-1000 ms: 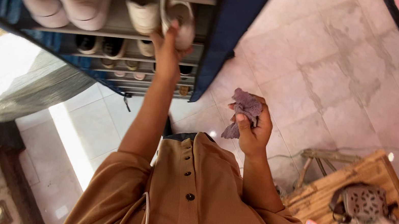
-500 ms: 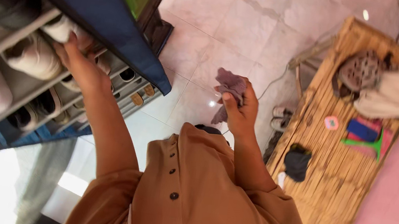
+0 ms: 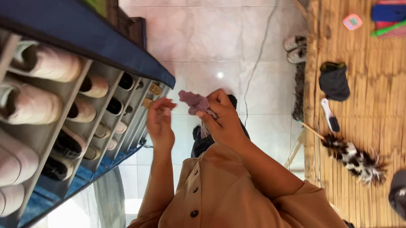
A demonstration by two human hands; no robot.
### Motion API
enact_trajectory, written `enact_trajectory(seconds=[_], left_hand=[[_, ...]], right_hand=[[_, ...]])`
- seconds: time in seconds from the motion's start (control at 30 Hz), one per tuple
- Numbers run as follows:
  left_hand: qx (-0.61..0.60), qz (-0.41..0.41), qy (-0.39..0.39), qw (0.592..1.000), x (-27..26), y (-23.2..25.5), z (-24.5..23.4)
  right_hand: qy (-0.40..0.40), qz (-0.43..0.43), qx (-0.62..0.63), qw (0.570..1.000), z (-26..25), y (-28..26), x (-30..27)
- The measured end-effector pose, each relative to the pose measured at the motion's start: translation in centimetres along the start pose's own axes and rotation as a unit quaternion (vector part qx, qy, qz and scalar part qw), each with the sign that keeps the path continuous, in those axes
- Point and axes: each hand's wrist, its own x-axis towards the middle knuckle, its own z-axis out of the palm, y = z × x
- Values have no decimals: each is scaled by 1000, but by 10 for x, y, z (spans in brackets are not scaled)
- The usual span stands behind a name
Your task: The person cleans a pair of shoes by hand using a cloth. The person wipes the exterior surfaces and soles of a white sneaker and then a black sneaker, removing them from and returning them to a shoe rack.
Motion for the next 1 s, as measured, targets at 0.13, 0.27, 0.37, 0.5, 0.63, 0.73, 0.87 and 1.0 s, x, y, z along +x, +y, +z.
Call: enact_trajectory(seconds=[0.13, 0.27, 0.37, 0.5, 0.63, 0.73, 0.87, 1.0], left_hand=[[-43, -75, -216, 973, -25, -3, 38], [-120, -112, -334, 928, -37, 4, 69], [-95, -116, -389, 909, -42, 10, 82], [-108, -123, -399, 902, -59, 13, 106], [-184, -128, -348, 910, -80, 16, 130], [-198, -146, -308, 919, -98, 15, 139], [-134, -141, -275, 942, -128, 28, 142], [-117, -125, -252, 952, -145, 62, 137]], right_hand=[[26, 41, -26, 998, -28, 0, -32], [77, 44, -26, 996, -59, -1, -64], [92, -7, -2, 996, -79, -2, -82], [98, -94, -87, 987, -103, -6, -95], [24, -24, -136, 990, -132, -12, -106], [-52, -41, -142, 988, -152, -13, -115], [-112, -10, -137, 984, -170, -9, -127], [-163, 27, -82, 983, -189, 15, -130]])
